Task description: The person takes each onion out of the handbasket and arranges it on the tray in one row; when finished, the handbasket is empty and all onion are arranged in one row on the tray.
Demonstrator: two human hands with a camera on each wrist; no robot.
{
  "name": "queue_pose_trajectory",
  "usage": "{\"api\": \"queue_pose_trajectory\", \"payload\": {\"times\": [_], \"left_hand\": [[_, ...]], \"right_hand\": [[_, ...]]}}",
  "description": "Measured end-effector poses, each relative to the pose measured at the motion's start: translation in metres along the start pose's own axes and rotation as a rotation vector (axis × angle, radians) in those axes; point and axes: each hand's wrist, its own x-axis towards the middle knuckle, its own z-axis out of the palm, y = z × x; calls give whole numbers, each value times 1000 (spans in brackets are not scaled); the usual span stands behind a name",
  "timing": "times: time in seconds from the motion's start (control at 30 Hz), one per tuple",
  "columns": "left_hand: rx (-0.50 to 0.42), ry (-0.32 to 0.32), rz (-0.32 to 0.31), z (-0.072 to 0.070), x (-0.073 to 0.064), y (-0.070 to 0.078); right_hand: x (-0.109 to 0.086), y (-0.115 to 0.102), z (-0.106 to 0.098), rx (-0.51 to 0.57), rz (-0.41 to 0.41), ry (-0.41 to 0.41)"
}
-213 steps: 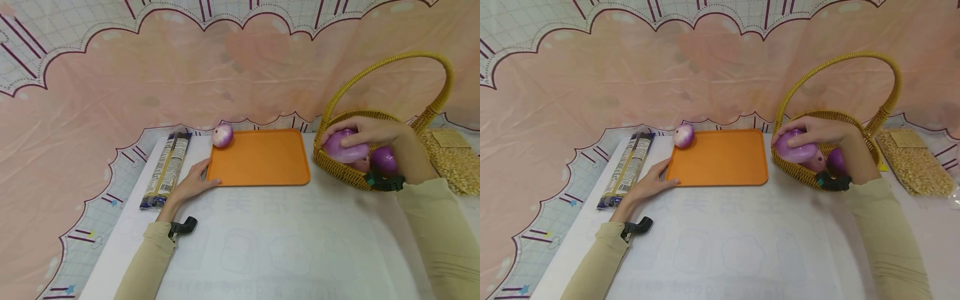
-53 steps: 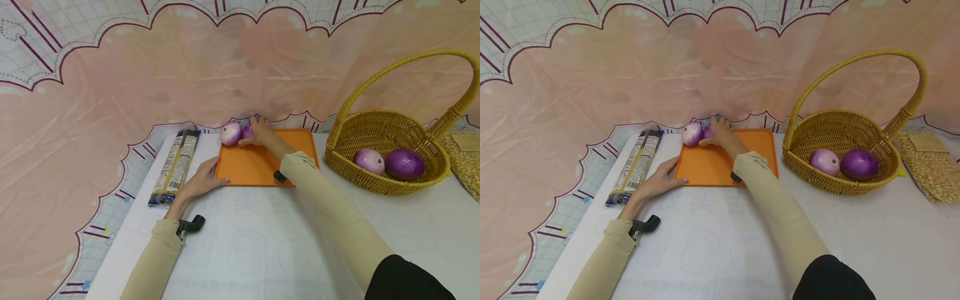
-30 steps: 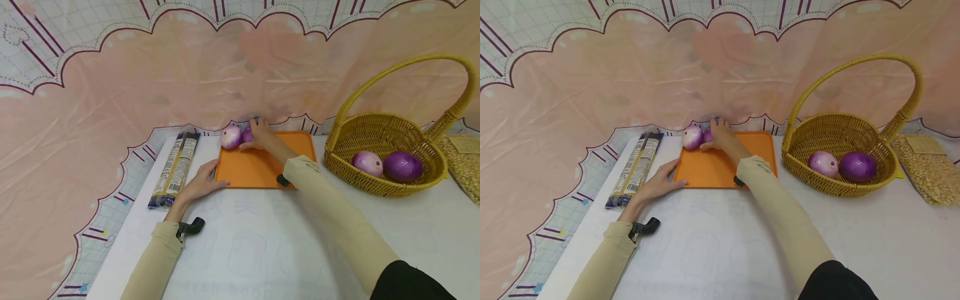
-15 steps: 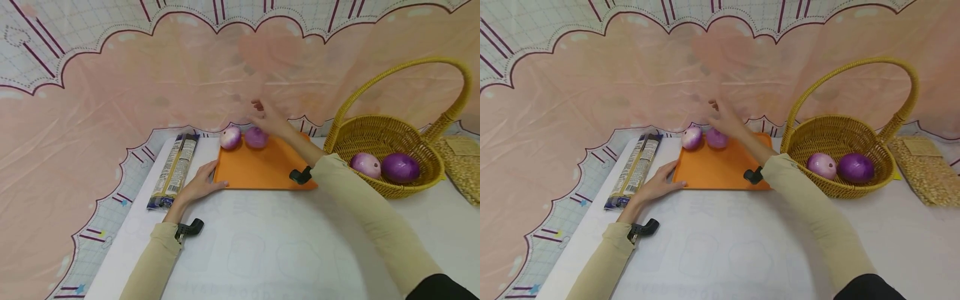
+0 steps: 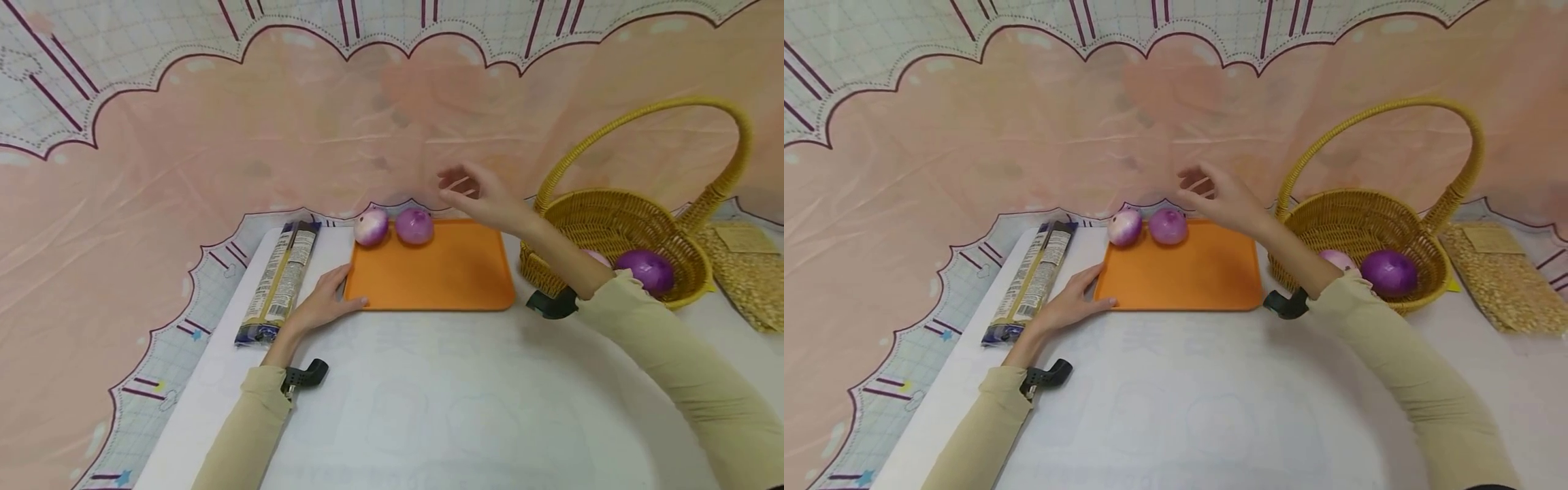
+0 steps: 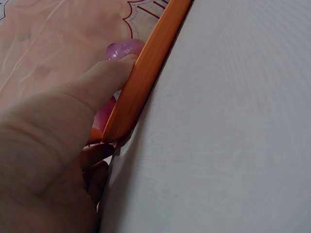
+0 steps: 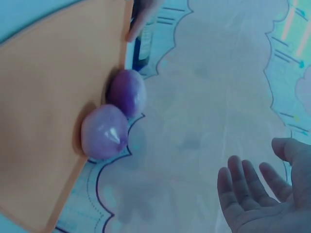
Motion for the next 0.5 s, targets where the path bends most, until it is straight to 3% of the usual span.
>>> {"api": "queue_pose_trajectory", "payload": {"times": [0.17,0.5], "left_hand": [[4,-10,2,2,0,-2],[15,1,11,0,2,-1]], "right_hand": [[-20,-1,-21,8,32,-73],[-59,7,-84,16,14,-342]]}}
